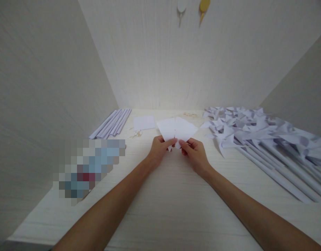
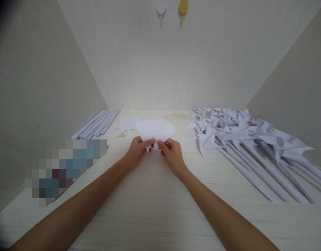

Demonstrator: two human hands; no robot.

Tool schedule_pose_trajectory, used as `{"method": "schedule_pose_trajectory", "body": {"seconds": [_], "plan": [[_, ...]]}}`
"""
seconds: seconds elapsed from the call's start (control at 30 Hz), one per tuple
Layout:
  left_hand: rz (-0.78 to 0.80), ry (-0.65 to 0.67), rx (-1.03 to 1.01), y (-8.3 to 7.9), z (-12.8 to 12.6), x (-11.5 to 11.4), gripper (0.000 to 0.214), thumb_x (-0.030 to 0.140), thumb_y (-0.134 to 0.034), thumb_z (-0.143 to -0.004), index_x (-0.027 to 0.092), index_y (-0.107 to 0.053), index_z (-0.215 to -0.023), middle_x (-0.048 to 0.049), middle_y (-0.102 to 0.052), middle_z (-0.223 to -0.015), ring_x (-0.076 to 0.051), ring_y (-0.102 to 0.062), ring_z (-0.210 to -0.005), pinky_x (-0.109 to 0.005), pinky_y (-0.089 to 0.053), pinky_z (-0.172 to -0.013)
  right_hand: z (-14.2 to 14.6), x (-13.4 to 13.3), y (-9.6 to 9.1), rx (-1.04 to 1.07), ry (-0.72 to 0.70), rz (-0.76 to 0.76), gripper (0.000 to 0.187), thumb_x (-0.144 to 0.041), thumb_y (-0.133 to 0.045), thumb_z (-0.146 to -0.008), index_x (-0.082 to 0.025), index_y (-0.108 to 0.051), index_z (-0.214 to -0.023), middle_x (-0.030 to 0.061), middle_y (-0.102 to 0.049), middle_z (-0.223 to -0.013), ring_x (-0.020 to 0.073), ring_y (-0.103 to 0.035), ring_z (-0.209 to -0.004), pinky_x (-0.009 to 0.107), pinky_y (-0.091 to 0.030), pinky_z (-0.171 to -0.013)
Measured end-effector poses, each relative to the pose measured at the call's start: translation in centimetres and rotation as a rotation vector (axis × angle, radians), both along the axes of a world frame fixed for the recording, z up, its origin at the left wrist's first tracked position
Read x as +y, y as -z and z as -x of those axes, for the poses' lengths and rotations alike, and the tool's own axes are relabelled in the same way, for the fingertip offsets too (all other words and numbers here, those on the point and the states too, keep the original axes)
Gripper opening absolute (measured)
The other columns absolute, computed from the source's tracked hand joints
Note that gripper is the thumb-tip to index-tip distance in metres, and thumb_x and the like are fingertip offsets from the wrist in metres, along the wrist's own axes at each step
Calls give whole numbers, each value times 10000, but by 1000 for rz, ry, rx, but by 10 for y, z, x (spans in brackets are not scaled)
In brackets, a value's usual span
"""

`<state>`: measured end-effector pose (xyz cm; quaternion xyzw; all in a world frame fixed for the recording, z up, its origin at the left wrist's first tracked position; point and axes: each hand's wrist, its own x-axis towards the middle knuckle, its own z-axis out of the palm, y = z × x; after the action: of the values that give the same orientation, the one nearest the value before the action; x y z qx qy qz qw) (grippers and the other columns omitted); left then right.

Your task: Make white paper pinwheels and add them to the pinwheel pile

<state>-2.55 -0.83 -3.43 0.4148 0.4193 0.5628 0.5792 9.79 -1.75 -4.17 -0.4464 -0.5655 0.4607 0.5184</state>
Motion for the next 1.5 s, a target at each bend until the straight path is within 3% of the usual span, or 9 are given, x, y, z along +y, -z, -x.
{"method": "schedule_pose_trajectory", "body": {"seconds": [0.17, 0.37, 0.6, 1.5], "plan": [[21, -35, -93, -3, -1, -2, 236, 202, -698, -495, 122, -612, -699, -3, -620, -626, -101, -532, -536, -238, -416, -529, 0, -3, -4, -59, -57, -9, 229, -328, -549, -673, -153, -510, -530, -54, -435, -424, 60, -366, -400, 206, -263, -402], [24, -43, -179, -5, -1, -3, 236, 185, -697, -494, 121, -615, -706, 0, -623, -637, -88, -523, -527, -221, -411, -506, 1, -5, -7, -47, -169, -5, 147, -276, -556, -650, -152, -558, -571, -53, -455, -446, 59, -381, -422, 207, -286, -429], [37, -53, -213, -5, -2, -3, 249, 179, -703, -473, 126, -622, -702, 0, -636, -645, -93, -541, -549, -232, -426, -553, 2, -5, -7, -66, -156, 46, 159, -285, -584, -621, -144, -557, -554, -53, -456, -430, 53, -372, -405, 203, -262, -410], [-15, 19, -121, -2, -1, -3, 184, 224, -685, -520, 123, -589, -639, 5, -585, -546, -94, -501, -469, -234, -406, -479, 3, -4, -6, -54, -126, 112, 206, -330, -580, -616, -145, -571, -526, -48, -461, -407, 57, -370, -385, 206, -264, -393]]}}
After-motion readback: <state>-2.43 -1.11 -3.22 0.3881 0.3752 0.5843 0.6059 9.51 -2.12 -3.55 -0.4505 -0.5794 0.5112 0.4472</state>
